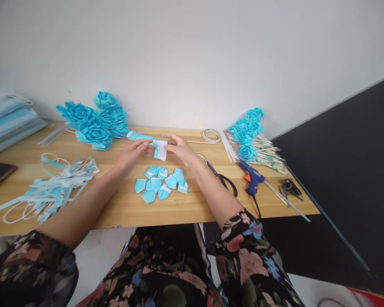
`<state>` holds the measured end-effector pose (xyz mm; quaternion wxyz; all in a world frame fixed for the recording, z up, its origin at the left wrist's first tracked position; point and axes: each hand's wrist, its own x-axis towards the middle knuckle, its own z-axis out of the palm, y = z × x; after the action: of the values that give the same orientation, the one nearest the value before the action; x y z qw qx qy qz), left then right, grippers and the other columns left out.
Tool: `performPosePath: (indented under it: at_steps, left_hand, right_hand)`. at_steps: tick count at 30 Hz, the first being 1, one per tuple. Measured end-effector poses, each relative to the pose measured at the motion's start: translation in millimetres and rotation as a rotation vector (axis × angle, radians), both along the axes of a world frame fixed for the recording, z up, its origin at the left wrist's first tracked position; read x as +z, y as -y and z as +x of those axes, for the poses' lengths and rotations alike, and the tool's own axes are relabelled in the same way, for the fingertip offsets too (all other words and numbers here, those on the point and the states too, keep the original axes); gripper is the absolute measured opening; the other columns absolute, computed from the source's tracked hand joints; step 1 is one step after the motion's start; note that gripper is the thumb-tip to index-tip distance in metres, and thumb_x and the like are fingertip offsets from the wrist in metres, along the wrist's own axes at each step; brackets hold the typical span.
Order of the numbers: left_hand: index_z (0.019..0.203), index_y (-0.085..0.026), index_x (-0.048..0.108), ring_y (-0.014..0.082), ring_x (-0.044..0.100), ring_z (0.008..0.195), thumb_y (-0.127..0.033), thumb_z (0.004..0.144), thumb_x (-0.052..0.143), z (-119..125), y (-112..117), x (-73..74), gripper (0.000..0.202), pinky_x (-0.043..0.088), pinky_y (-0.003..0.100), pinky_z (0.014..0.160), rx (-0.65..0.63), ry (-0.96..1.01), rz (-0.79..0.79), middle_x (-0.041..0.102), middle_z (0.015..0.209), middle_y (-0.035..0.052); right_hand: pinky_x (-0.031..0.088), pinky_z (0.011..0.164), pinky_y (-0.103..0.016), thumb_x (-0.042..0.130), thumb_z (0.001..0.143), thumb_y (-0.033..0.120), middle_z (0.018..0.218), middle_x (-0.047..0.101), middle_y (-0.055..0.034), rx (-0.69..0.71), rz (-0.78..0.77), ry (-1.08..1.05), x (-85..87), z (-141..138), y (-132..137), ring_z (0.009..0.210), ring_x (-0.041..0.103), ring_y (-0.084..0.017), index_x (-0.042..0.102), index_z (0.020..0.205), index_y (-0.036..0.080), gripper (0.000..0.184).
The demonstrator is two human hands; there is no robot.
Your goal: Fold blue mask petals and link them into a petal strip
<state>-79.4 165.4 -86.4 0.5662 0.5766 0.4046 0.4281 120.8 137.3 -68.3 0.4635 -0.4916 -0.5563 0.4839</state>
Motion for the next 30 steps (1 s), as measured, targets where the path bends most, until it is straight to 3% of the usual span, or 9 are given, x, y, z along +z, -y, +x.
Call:
performPosePath:
  at_steps: [5,9,12,15,19,23,30]
  left_hand:
    - [0.107,-0.016,0.07,0.0225,0.068,0.09,-0.063,0.079,0.064,7,11,4.7,0.056,0.051,0.035,0.083,-0.198,0.281,-0.253,0.073,0.096,0.0101]
    - [0.096,-0.013,0.072,0.0239,0.069,0.082,-0.063,0.073,0.071,7,15,6.1,0.055,0.052,0.037,0.08,-0.262,0.25,-0.343,0.074,0.085,0.0115]
    - [0.083,-0.012,0.073,0.0215,0.068,0.074,-0.054,0.066,0.081,6,17,6.1,0.046,0.052,0.035,0.075,-0.253,0.141,-0.297,0.073,0.078,0.0103]
    - [0.072,-0.012,0.071,0.018,0.065,0.069,-0.047,0.06,0.085,5,17,5.1,0.04,0.053,0.034,0.072,-0.18,0.106,-0.256,0.069,0.072,0.0056]
    - [0.077,-0.013,0.071,0.0186,0.066,0.074,-0.045,0.064,0.082,4,17,6.5,0.037,0.055,0.035,0.074,-0.119,0.17,-0.25,0.069,0.077,0.005]
    - [0.077,-0.013,0.069,0.0163,0.066,0.071,-0.04,0.066,0.082,5,18,10.7,0.032,0.055,0.035,0.075,-0.066,0.278,-0.263,0.068,0.075,0.003]
    - [0.08,-0.012,0.068,0.0164,0.067,0.071,-0.033,0.068,0.083,7,23,14.3,0.028,0.055,0.032,0.071,-0.109,0.401,-0.358,0.068,0.074,0.003]
  right_hand:
    - [0.052,0.073,-0.027,0.074,0.067,0.027,0.09,0.068,0.0022,-0.06,-0.036,-0.278,13.9,-3,19,0.082,0.061,-0.014,0.067,0.109,0.025,0.043]
    - [0.05,0.071,-0.026,0.074,0.067,0.028,0.085,0.065,0.0033,-0.131,0.021,-0.262,7.4,-7,23,0.078,0.059,-0.013,0.067,0.108,0.025,0.042]
    - [0.051,0.074,-0.029,0.07,0.072,0.031,0.082,0.063,0.0028,-0.138,0.063,-0.141,1.2,-7,24,0.078,0.059,-0.014,0.065,0.113,0.024,0.042]
    - [0.053,0.083,-0.034,0.064,0.079,0.032,0.096,0.066,-0.0016,-0.155,0.162,0.048,0.3,-6,28,0.09,0.062,-0.017,0.062,0.12,0.024,0.042]
    - [0.049,0.1,-0.043,0.056,0.087,0.031,0.13,0.062,-0.0074,-0.193,0.439,0.361,5.2,-7,38,0.121,0.056,-0.024,0.054,0.129,0.027,0.043]
    - [0.039,0.111,-0.053,0.056,0.085,0.022,0.136,0.057,-0.0058,-0.171,0.731,0.678,5.5,-11,44,0.13,0.049,-0.028,0.056,0.122,0.03,0.037]
    - [0.033,0.115,-0.057,0.059,0.086,0.02,0.142,0.05,-0.0034,-0.158,0.818,0.931,3.1,-17,43,0.14,0.037,-0.03,0.06,0.11,0.031,0.026]
